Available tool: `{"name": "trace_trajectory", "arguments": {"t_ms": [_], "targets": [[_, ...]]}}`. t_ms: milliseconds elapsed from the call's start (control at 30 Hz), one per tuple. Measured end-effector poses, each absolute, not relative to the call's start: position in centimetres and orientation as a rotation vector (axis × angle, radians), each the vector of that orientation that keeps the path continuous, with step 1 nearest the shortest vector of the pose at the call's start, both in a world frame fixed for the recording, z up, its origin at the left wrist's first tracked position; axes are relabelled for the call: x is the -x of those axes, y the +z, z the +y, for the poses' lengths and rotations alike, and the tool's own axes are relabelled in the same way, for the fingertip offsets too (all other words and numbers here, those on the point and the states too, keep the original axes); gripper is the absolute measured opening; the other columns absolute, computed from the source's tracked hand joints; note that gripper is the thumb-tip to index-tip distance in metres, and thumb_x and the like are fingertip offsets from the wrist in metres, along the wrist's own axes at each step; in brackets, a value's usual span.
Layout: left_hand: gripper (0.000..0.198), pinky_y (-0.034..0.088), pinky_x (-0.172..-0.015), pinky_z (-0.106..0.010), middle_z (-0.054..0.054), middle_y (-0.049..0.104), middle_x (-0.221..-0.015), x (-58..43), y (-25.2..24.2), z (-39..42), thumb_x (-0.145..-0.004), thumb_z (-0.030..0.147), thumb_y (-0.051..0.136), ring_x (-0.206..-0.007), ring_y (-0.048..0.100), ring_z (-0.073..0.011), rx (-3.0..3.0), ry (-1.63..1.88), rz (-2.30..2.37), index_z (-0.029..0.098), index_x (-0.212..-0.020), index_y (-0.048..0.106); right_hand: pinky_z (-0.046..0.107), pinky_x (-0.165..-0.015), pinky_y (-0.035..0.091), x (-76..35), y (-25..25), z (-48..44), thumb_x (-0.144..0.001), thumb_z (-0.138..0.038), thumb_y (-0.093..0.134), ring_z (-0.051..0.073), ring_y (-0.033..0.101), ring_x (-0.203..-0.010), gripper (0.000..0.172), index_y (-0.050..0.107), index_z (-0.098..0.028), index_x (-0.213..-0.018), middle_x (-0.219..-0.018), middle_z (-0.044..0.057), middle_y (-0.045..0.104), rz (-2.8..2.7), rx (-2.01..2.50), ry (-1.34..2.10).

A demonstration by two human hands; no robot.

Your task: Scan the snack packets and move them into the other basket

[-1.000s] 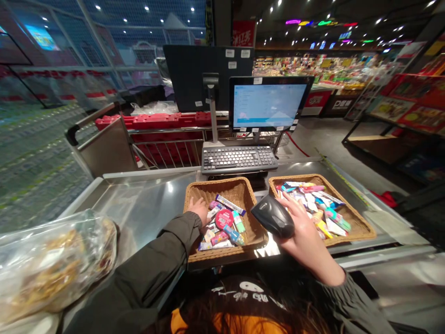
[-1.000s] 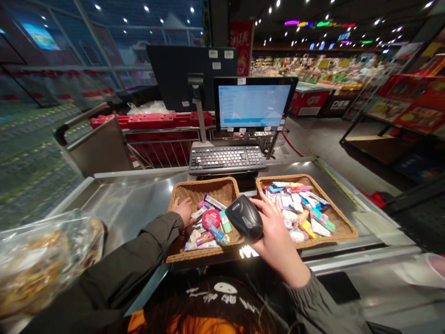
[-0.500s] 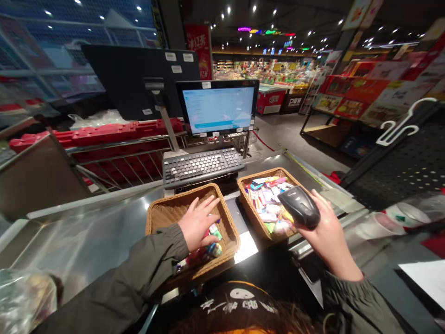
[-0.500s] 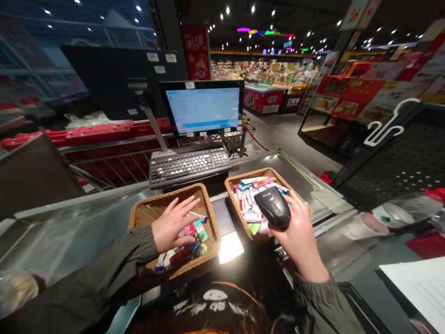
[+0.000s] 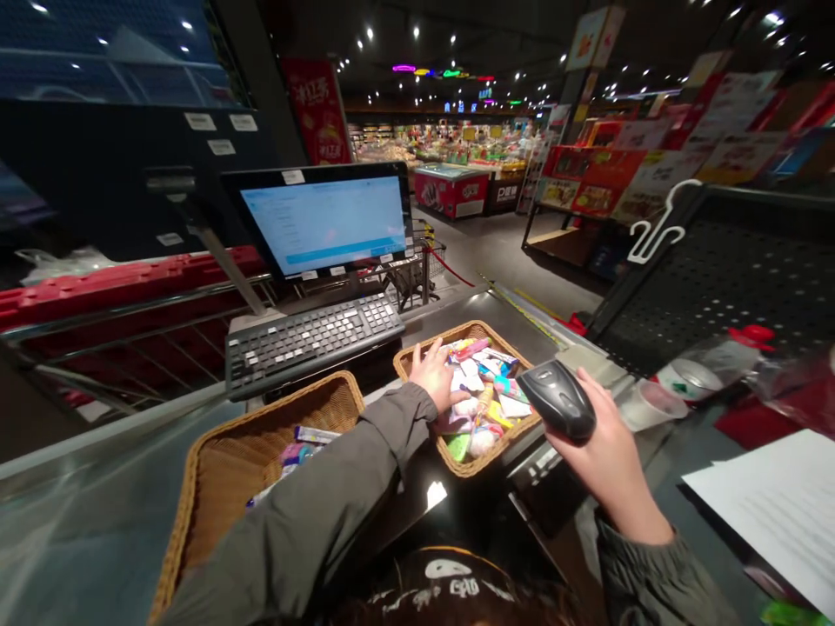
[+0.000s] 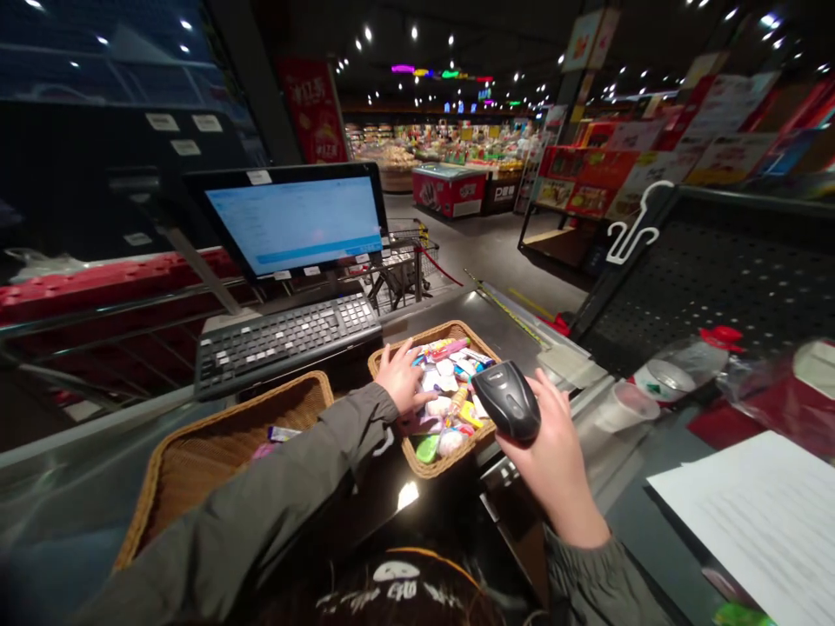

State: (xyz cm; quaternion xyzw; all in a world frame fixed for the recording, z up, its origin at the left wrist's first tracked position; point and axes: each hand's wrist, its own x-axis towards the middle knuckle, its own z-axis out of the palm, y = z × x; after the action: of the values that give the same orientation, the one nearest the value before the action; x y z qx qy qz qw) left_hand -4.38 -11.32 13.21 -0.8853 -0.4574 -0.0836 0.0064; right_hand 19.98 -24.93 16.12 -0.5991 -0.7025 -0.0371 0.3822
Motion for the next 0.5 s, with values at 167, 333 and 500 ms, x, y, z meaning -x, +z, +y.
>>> {"name": "trace_trajectory", "arguments": {"t_ms": [167, 333, 500], "targets": [[0.051, 0.012, -0.117, -0.066, -0.017, 0.053, -0.143, -0.3, 10.0, -10.2, -0.081, 0.064, 0.058, -0.144, 0.027, -0.0408, 2.722, -0.281, -1.474, 0.018, -0.092, 0.077, 0.066, -0.111, 0.032, -21.2, 15.8, -24.0, -0.079, -0.031, 0.064, 0.040, 0.042, -0.136, 0.052, 0.050, -0.020, -0.128, -0.127, 0.015, 0.059, -1.807, 1.555, -0.062], [0.061, 0.007, -0.119, -0.063, -0.021, 0.048, -0.146, -2.7, 7.7, -9.5, -0.080, 0.065, 0.057, -0.147, 0.015, -0.0438, 2.651, -0.252, -1.528, 0.011, -0.100, 0.076, 0.067, -0.110, 0.032, -22.0, 15.0, -23.1, -0.079, -0.031, 0.063, 0.041, 0.042, -0.137, 0.051, 0.051, -0.018, -0.127, -0.128, 0.017, 0.058, -1.825, 1.553, -0.040], [0.056, 0.006, -0.119, -0.065, -0.020, 0.044, -0.149, -3.3, 7.6, -8.7, -0.079, 0.056, 0.061, -0.148, 0.012, -0.0424, 2.632, -0.235, -1.530, 0.011, -0.113, 0.071, 0.064, -0.111, 0.032, -22.2, 15.0, -22.1, -0.078, -0.030, 0.064, 0.040, 0.042, -0.136, 0.052, 0.051, -0.019, -0.128, -0.129, 0.016, 0.059, -1.836, 1.521, -0.008]]}}
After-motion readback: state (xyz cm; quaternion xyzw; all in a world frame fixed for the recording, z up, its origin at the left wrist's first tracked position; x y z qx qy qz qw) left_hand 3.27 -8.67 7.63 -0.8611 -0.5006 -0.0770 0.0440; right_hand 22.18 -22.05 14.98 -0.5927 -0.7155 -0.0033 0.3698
